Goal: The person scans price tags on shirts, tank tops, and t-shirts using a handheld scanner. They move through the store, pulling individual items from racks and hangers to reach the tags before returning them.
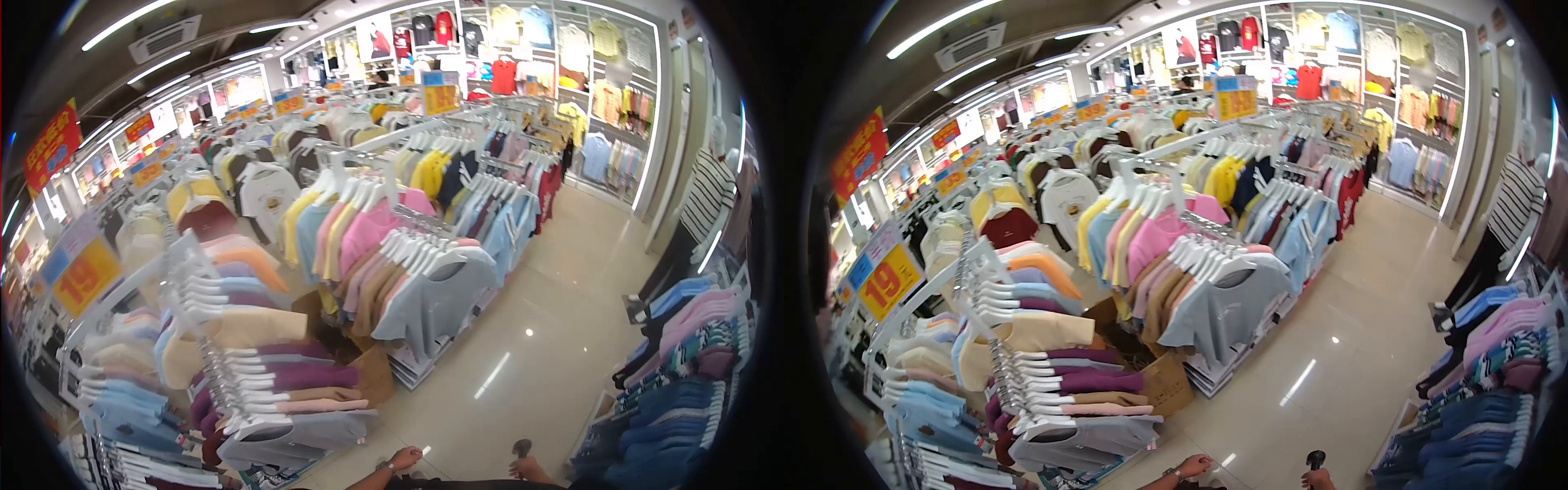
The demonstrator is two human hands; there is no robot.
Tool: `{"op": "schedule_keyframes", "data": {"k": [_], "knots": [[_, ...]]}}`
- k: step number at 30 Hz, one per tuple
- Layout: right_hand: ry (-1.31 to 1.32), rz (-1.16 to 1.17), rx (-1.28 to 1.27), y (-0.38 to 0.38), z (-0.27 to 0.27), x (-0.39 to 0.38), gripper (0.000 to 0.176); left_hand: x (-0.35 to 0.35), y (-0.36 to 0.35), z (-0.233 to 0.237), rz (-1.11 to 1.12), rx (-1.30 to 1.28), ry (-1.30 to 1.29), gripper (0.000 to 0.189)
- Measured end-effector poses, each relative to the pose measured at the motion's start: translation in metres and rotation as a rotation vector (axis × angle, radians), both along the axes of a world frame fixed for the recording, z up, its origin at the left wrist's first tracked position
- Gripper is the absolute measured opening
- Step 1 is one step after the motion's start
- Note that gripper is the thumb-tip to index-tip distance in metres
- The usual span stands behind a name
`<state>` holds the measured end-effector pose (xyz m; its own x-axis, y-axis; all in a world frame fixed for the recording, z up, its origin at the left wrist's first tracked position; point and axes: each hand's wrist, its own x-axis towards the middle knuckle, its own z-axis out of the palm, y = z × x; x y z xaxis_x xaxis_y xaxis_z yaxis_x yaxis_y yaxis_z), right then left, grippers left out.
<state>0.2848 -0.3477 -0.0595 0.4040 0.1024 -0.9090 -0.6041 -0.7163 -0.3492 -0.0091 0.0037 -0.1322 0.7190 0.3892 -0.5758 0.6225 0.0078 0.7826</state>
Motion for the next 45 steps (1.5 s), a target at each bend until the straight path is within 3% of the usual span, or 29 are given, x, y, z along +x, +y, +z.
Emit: {"op": "schedule_keyframes", "data": {"k": [1,3,5,11,14,16,18,21,23,26,28,31,34,36,37,45], "knots": [[-0.003,0.016,-0.045,0.001,0.001,-0.011,0.024,0.013,0.001,0.004,-0.075,-0.036,0.002,0.035],[0.012,0.099,-0.059,-0.010,0.002,-0.034,0.024,0.021,0.009,0.011,-0.182,0.128,0.071,0.035],[0.030,0.232,0.009,-0.027,-0.045,-0.052,0.024,0.033,0.023,0.020,-0.311,0.232,0.154,0.035],[0.085,0.337,-0.046,0.008,-0.012,-0.057,0.023,0.066,0.066,0.021,-0.263,0.230,0.284,0.031],[0.082,0.314,-0.039,0.017,-0.002,-0.035,0.023,0.080,0.092,0.005,-0.219,0.077,0.372,0.031],[0.061,0.285,-0.020,0.024,0.006,-0.011,0.023,0.085,0.123,-0.042,-0.632,0.201,0.200,0.034],[0.016,0.254,0.022,0.031,0.015,0.018,0.023,0.108,0.140,-0.030,-1.169,0.574,0.133,0.038],[-0.048,0.155,0.036,0.044,0.025,0.070,0.024,0.149,0.162,-0.027,-1.201,0.485,0.156,0.039],[-0.006,0.051,-0.112,0.086,0.072,0.125,0.020,0.191,0.178,-0.031,-1.224,0.440,0.170,0.040],[-0.181,-0.161,0.033,0.087,0.053,0.186,0.026,0.240,0.183,-0.023,-1.189,0.421,0.035,0.038],[-0.289,-0.325,0.089,0.105,0.073,0.217,0.030,0.265,0.195,-0.021,-1.212,0.387,-0.098,0.044],[-0.284,-0.600,0.193,0.109,0.060,0.242,0.024,0.301,0.209,-0.009,-1.252,0.313,-0.026,0.046],[-0.124,-0.669,0.117,0.099,0.030,0.253,0.019,0.344,0.217,0.003,-1.225,0.282,0.055,0.048],[0.063,-0.330,-0.221,0.091,0.037,0.264,0.029,0.381,0.221,0.008,-1.183,0.280,0.104,0.049],[0.116,-0.224,-0.272,0.081,0.030,0.270,0.028,0.401,0.222,0.011,-1.154,0.289,0.122,0.050],[0.244,-0.061,-0.115,0.025,-0.011,0.391,0.024,0.615,0.191,0.105,-0.836,0.355,0.238,0.055]]}}
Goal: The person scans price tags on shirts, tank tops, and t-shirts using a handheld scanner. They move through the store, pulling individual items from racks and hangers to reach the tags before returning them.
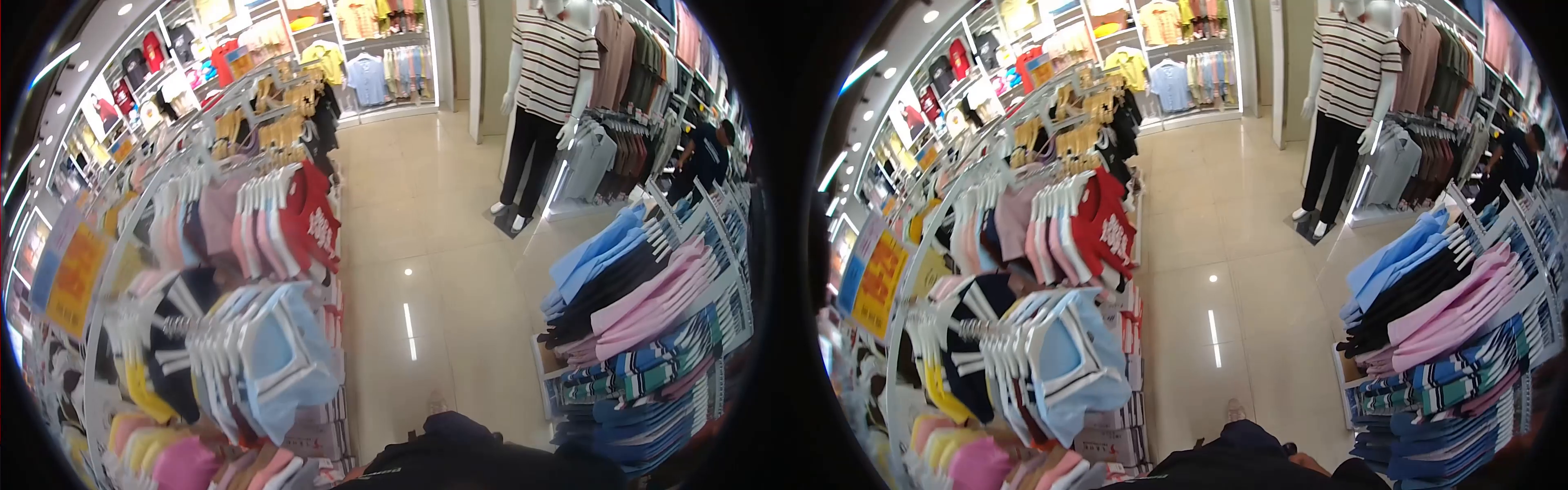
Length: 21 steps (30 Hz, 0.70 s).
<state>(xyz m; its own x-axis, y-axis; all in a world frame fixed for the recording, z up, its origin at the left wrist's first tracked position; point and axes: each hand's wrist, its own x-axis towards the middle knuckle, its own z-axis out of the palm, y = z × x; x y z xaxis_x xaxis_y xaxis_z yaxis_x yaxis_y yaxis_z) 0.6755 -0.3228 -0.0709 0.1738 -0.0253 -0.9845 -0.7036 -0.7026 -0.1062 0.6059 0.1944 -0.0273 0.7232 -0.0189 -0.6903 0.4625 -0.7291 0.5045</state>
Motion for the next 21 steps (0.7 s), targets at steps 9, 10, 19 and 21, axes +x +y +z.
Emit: {"op": "schedule_keyframes", "data": {"k": [9,10,19,21], "knots": [[-0.484,-0.096,-0.061,0.012,-0.006,0.339,0.023,0.218,-0.037,0.091,0.198,0.057,0.071,0.063],[-0.545,-0.158,-0.018,0.019,-0.002,0.375,0.023,0.237,-0.036,0.092,0.199,0.050,0.029,0.063],[-0.554,-0.185,0.015,0.055,0.024,0.539,0.030,0.438,-0.013,0.089,0.209,-0.113,-0.015,0.059],[-0.413,0.230,-0.016,0.031,-0.027,0.546,0.026,0.492,-0.007,0.080,0.271,-0.101,0.067,0.058]]}}
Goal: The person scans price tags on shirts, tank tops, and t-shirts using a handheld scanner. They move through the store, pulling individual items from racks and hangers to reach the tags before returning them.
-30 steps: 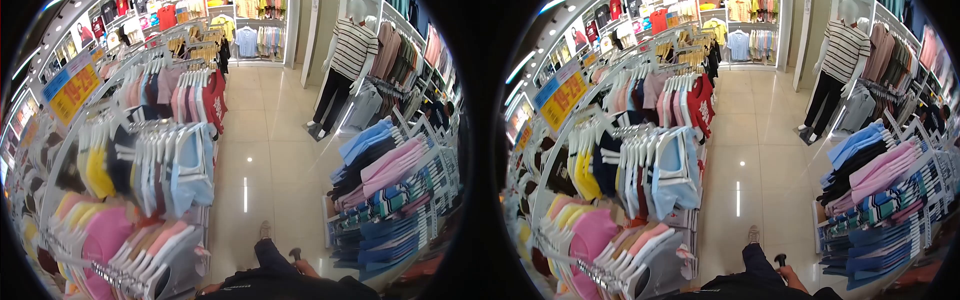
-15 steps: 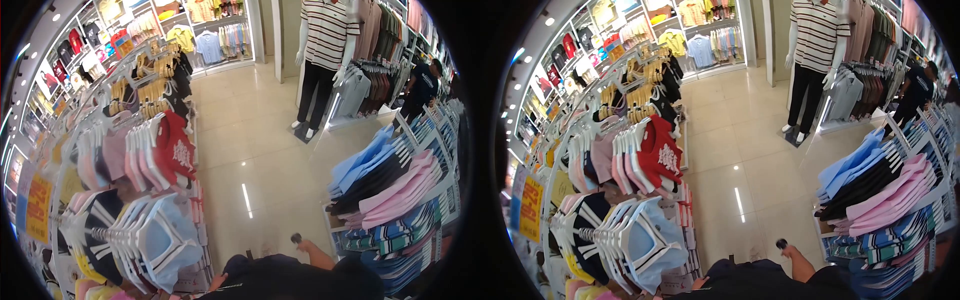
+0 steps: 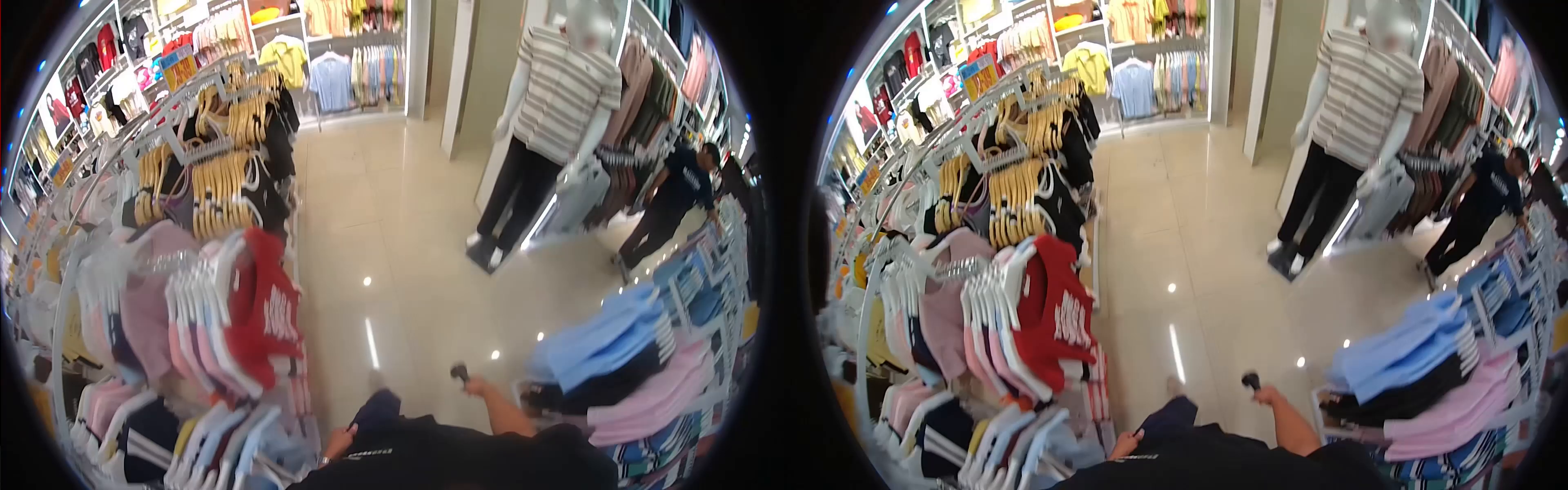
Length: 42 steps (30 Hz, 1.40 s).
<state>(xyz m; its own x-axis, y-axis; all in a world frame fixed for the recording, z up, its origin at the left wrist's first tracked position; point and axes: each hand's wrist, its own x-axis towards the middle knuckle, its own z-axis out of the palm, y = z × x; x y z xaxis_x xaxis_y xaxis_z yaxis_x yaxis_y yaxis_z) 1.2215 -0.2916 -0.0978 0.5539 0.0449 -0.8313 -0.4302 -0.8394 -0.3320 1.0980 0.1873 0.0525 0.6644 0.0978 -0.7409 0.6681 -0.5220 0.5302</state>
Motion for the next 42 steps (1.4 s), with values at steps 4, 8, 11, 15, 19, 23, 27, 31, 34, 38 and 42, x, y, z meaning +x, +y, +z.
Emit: {"op": "schedule_keyframes", "data": {"k": [4,8,11,15,19,23,27,31,34,38,42], "knots": [[0.221,-0.479,-0.059,0.011,0.035,-0.019,0.024,0.100,0.035,-0.035,-0.249,0.092,-0.088,0.064],[0.144,-0.499,-0.027,0.043,0.091,0.019,0.027,0.172,0.060,-0.033,-0.191,-0.015,0.066,0.075],[0.075,-0.508,0.017,0.075,0.120,0.065,0.029,0.209,0.086,-0.054,-0.415,-0.004,0.178,0.077],[-0.009,-0.486,0.064,0.113,0.139,0.142,0.031,0.225,0.111,-0.158,-0.547,-0.079,-0.038,0.062],[-0.056,-0.435,0.126,0.132,0.152,0.226,0.034,0.262,0.125,-0.218,-0.926,0.139,-0.354,0.043],[0.031,-0.315,0.159,0.137,0.122,0.338,0.051,0.346,0.146,-0.227,-0.972,0.230,-0.272,0.039],[0.231,-0.200,0.001,0.148,0.016,0.477,0.045,0.450,0.174,-0.179,-0.745,0.266,-0.338,0.040],[0.354,0.029,0.063,0.169,-0.043,0.626,0.034,0.551,0.175,-0.103,-0.568,0.277,-0.428,0.041],[0.001,0.266,-0.030,0.199,-0.016,0.756,0.038,0.635,0.158,-0.066,-0.467,0.298,-0.401,0.041],[-0.321,-0.030,0.123,0.230,0.051,0.880,0.036,0.735,0.149,-0.068,-0.520,0.280,-0.324,0.063],[-0.299,-0.264,0.318,0.238,0.083,0.945,0.030,0.841,0.135,-0.030,-0.384,0.212,-0.037,0.075]]}}
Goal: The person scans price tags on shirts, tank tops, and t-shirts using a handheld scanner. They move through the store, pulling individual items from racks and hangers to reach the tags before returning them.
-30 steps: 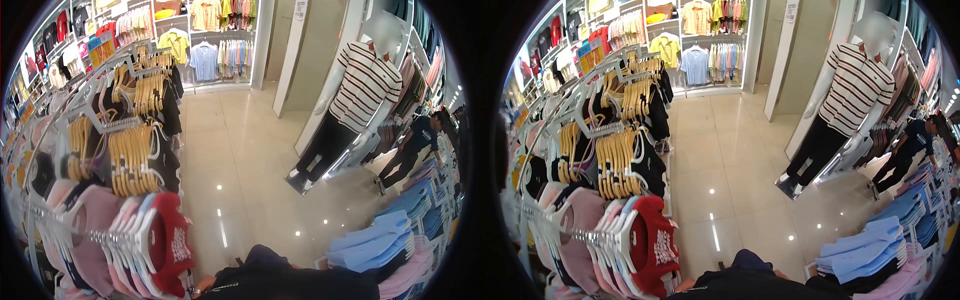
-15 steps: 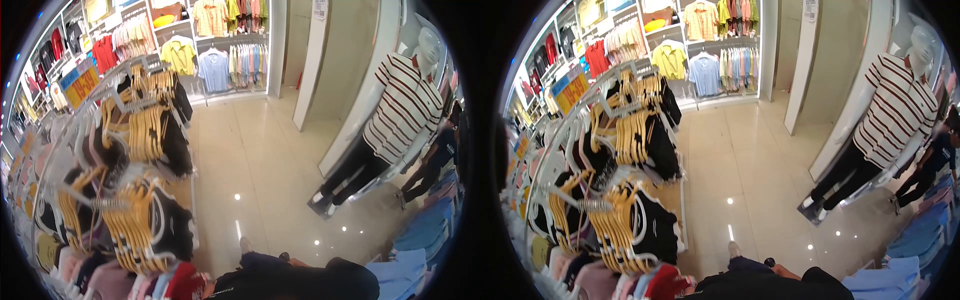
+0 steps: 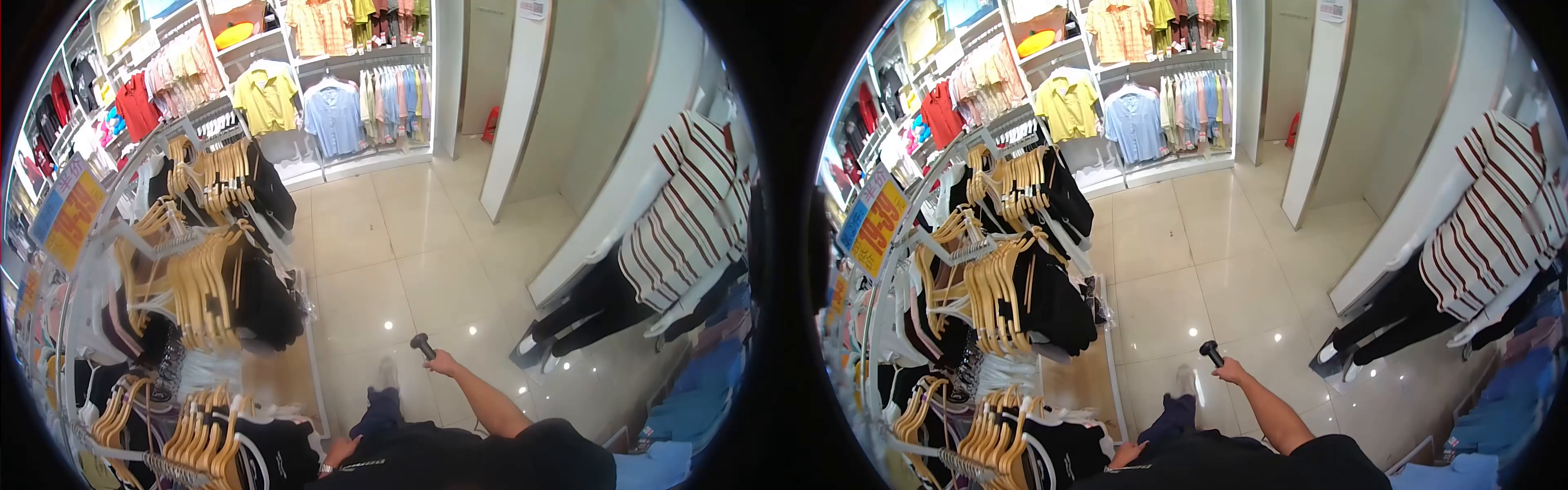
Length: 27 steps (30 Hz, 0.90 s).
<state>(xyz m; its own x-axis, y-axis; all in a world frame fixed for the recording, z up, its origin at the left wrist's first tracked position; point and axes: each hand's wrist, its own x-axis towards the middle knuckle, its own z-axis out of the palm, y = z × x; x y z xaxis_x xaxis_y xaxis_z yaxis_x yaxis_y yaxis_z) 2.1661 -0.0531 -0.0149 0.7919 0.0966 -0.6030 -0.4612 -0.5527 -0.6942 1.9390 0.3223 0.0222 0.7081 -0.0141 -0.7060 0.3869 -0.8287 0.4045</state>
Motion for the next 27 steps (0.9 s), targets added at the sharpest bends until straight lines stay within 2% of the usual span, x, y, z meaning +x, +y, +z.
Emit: {"op": "schedule_keyframes", "data": {"k": [2,4,6,7,8,9,11,13,14,15,17,19,21,27], "knots": [[0.006,0.094,-0.084,-0.014,-0.032,0.022,0.032,0.051,-0.010,0.020,0.016,0.046,0.058,0.076],[0.157,0.207,-0.121,-0.042,-0.066,0.038,0.032,0.103,-0.015,0.023,0.038,0.153,0.077,0.076],[0.321,0.336,-0.322,-0.076,-0.095,0.039,0.030,0.159,-0.013,0.020,0.122,0.042,0.082,0.074],[0.317,0.291,-0.218,-0.109,-0.145,0.025,0.028,0.187,-0.013,0.019,0.162,-0.020,0.088,0.073],[0.500,0.211,-0.336,-0.112,-0.099,0.026,0.024,0.218,-0.011,0.009,0.128,0.007,0.107,0.067],[0.569,0.234,-0.294,-0.140,-0.132,0.020,0.020,0.256,-0.008,-0.004,0.098,-0.013,0.083,0.064],[0.091,0.383,0.158,-0.197,-0.129,0.000,0.020,0.311,-0.006,-0.031,0.032,-0.044,0.074,0.059],[0.116,0.100,0.294,-0.224,-0.096,0.003,0.022,0.380,-0.019,-0.022,0.131,-0.096,0.038,0.053],[0.246,0.013,0.091,-0.222,-0.076,0.021,0.020,0.414,-0.024,-0.017,0.149,-0.118,0.001,0.052],[0.383,-0.061,-0.109,-0.197,-0.021,0.055,0.018,0.445,-0.026,-0.014,0.168,-0.133,-0.035,0.050],[0.450,-0.162,-0.250,-0.158,0.057,0.111,0.014,0.505,-0.029,-0.027,-0.030,-0.046,-0.250,0.046],[0.554,-0.405,-0.423,-0.125,0.077,0.170,0.029,0.571,-0.039,-0.009,-0.056,-0.073,-0.202,0.041],[0.521,-0.531,-0.385,-0.136,-0.030,0.200,0.024,0.629,-0.055,0.008,-0.134,-0.063,-0.266,0.040],[0.503,-0.257,-0.230,-0.142,-0.057,0.346,0.020,0.773,-0.108,0.013,-0.234,-0.040,-0.324,0.039]]}}
